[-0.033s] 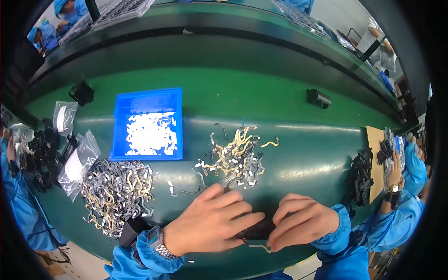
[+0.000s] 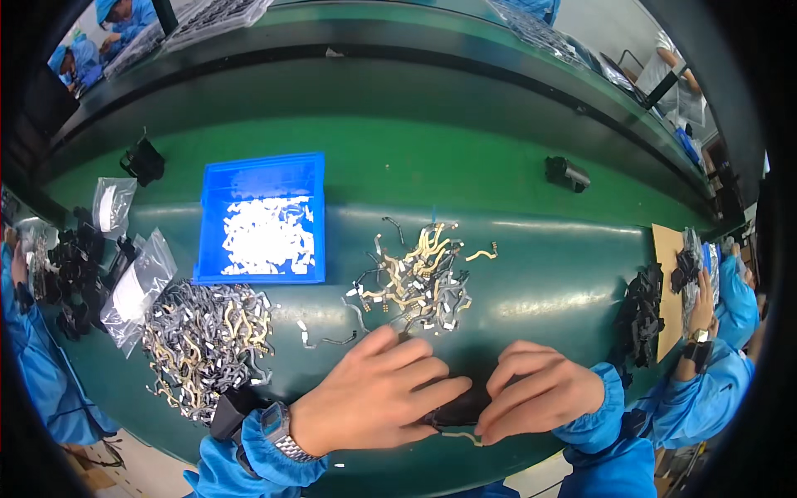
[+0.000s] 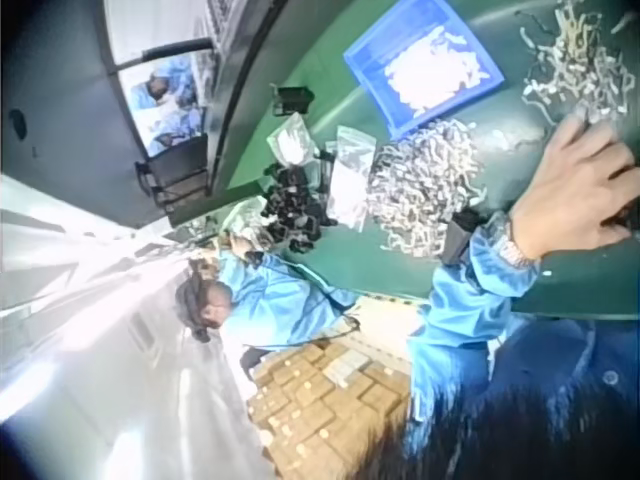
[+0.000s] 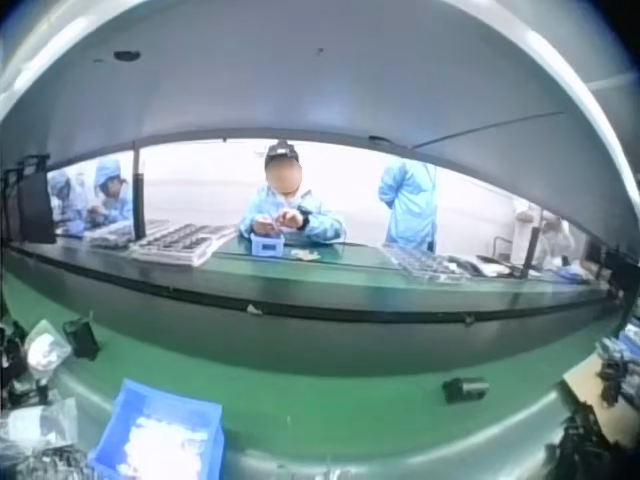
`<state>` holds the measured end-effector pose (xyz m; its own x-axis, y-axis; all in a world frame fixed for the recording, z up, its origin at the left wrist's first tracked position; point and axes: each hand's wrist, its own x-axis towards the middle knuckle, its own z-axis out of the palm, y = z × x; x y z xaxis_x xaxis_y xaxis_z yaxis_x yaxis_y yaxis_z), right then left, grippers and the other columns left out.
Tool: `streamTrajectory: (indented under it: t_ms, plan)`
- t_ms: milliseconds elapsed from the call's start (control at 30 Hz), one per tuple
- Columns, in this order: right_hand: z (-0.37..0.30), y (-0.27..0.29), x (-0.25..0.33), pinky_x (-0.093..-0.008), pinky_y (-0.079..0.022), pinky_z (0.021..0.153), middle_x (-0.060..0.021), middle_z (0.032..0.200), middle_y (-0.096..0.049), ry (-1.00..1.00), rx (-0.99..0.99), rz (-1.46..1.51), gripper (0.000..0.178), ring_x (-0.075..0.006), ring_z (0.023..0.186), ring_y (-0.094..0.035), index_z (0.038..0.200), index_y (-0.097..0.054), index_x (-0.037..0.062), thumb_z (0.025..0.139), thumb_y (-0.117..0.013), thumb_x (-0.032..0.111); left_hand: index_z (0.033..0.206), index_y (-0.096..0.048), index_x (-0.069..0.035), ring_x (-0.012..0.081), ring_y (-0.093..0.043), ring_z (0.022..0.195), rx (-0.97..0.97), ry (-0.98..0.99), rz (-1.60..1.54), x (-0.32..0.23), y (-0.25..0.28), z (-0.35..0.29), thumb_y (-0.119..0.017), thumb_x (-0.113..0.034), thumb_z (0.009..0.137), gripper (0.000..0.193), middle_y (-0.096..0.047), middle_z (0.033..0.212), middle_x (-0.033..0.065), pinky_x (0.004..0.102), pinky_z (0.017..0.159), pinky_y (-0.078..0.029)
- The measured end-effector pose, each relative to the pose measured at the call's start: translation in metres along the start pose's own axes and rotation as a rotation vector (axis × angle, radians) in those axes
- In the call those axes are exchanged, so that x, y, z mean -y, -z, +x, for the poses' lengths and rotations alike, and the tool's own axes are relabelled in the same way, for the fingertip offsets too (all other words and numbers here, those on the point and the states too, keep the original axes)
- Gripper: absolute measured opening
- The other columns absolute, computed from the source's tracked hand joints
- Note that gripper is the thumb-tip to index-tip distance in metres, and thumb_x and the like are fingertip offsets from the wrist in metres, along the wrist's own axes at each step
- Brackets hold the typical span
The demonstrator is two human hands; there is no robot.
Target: Assembling small plastic and metal components at a factory workbench.
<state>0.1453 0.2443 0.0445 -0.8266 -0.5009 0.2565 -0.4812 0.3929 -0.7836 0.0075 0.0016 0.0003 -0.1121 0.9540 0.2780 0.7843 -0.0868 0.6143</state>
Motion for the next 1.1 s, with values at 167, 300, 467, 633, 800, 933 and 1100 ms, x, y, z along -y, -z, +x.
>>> streamTrajectory:
  t_ms: [167,300,467,633,800,933,1100]
  plan:
    - [-0.002,0.0,-0.004,-0.0349,-0.05,0.086,0.0046,0.108,-0.077,-0.038,0.032,-0.01,0.013,-0.0213,0.095,-0.063,0.101,-0.082,0.0121,0.088,-0.08,0.015,0.125,-0.077,-0.023,0.0163,-0.061,0.101,-0.005,0.01,-0.007,0.001,-0.003,-0.001,-0.091,-0.039,0.069,0.059,-0.069,0.108,-0.0063,0.035,0.084,-0.041]
    - [-0.002,-0.001,-0.005,-0.0352,-0.049,0.087,0.0055,0.108,-0.077,-0.066,0.041,-0.036,0.014,-0.0209,0.095,-0.063,0.101,-0.082,0.0137,0.087,-0.08,0.016,0.123,-0.076,-0.022,0.0165,-0.061,0.1,-0.05,-0.01,0.004,0.0,-0.005,-0.001,-0.09,-0.041,0.072,0.057,-0.068,0.107,-0.0059,0.0352,0.083,-0.041]
    - [-0.002,-0.002,-0.004,-0.0349,-0.049,0.086,0.0058,0.108,-0.077,-0.057,0.04,-0.061,0.014,-0.02,0.096,-0.063,0.101,-0.082,0.0146,0.087,-0.082,0.016,0.123,-0.076,-0.021,0.0165,-0.061,0.098,-0.046,-0.019,0.03,-0.002,-0.003,-0.001,-0.089,-0.043,0.073,0.056,-0.068,0.105,-0.0056,0.0352,0.081,-0.041]
    - [-0.003,-0.004,0.0,-0.0343,-0.049,0.086,0.0068,0.106,-0.076,-0.062,0.025,-0.128,0.014,-0.0192,0.096,-0.062,0.1,-0.082,0.015,0.085,-0.084,0.016,0.121,-0.077,-0.021,0.0161,-0.062,0.095,-0.068,-0.008,0.077,-0.003,-0.005,0.0,-0.089,-0.045,0.072,0.056,-0.066,0.102,-0.0044,0.0356,0.08,-0.041]
    - [0.004,-0.013,0.006,-0.0342,-0.049,0.085,0.0059,0.106,-0.074,-0.004,-0.009,-0.161,0.018,-0.0185,0.096,-0.062,0.1,-0.082,0.0142,0.082,-0.085,0.015,0.119,-0.077,-0.02,0.0158,-0.062,0.093,-0.106,0.018,0.102,-0.008,-0.008,0.002,-0.09,-0.044,0.066,0.059,-0.066,0.1,-0.0042,0.0361,0.08,-0.041]
    - [0.002,-0.018,0.005,-0.0346,-0.05,0.087,0.0051,0.107,-0.074,-0.009,-0.032,-0.155,0.019,-0.0187,0.097,-0.063,0.101,-0.082,0.0136,0.082,-0.085,0.015,0.118,-0.077,-0.02,0.0159,-0.063,0.092,-0.111,0.026,0.11,-0.008,-0.008,0.003,-0.092,-0.042,0.062,0.062,-0.066,0.099,-0.0043,0.0363,0.081,-0.042]
    - [0.002,-0.02,0.004,-0.035,-0.05,0.089,0.0049,0.106,-0.074,-0.037,0.008,-0.15,0.023,-0.019,0.099,-0.063,0.103,-0.082,0.014,0.081,-0.085,0.014,0.117,-0.077,-0.02,0.0158,-0.063,0.092,-0.12,0.019,0.112,-0.008,-0.009,0.003,-0.091,-0.042,0.061,0.062,-0.066,0.099,-0.0043,0.0365,0.08,-0.042]
